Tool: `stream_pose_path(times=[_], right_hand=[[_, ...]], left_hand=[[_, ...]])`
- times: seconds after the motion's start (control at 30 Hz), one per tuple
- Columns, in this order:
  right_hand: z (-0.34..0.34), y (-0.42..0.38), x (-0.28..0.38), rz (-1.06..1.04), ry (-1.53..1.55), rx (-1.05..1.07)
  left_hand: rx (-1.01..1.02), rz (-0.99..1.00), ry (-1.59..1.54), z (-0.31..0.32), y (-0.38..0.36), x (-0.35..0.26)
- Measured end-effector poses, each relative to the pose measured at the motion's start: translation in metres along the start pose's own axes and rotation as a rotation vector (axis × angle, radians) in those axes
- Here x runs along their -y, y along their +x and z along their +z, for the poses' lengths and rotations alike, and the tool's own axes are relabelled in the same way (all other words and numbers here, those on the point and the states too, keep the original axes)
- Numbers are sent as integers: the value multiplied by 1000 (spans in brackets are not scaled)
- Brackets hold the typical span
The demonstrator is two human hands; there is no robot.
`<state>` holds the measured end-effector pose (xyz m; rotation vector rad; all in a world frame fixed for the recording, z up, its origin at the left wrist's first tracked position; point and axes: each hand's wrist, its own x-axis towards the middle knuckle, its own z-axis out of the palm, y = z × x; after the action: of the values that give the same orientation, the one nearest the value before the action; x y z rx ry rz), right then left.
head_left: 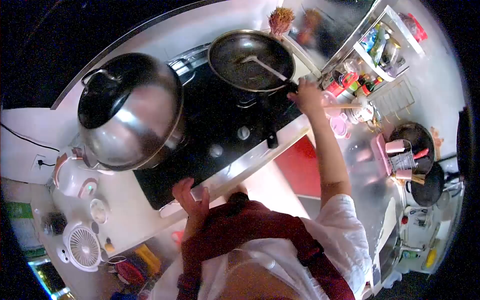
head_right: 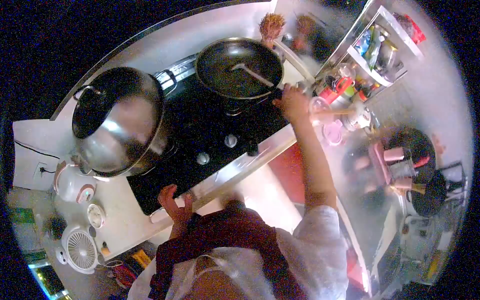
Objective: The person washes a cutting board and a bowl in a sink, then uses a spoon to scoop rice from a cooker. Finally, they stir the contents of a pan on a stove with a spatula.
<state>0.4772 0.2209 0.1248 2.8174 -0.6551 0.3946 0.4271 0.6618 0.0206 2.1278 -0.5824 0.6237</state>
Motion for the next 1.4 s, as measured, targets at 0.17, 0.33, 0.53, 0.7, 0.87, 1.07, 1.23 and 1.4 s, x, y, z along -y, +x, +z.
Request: stream_pose_path(times=[0.17,0.33,0.53,0.7,0.87,1.07,1.23,1.4], right_hand=[[14,14,-13,4,178,213],[-73,2,-53,-127,116,212],[-145,-33,-80,-218,-44,280],[-90,-28,-60,-304,-79,210],[-98,-24,-56,-248,22,263],[-105,-15,-33,-296,81,305],[-109,4,-24,-248,191,243],[-48,30,-23,-402,18,61]], left_hand=[[48,71,96,32,7,-30],[282,-10,20,75,38,-43],[555,-273,41,186,81,-41],[512,-308,-96,229,81,-24],[636,-453,87,228,98,-42],[508,-347,72,272,66,3],[561,-1041,-523,219,94,-52],[490,-835,-510,236,80,-32]])
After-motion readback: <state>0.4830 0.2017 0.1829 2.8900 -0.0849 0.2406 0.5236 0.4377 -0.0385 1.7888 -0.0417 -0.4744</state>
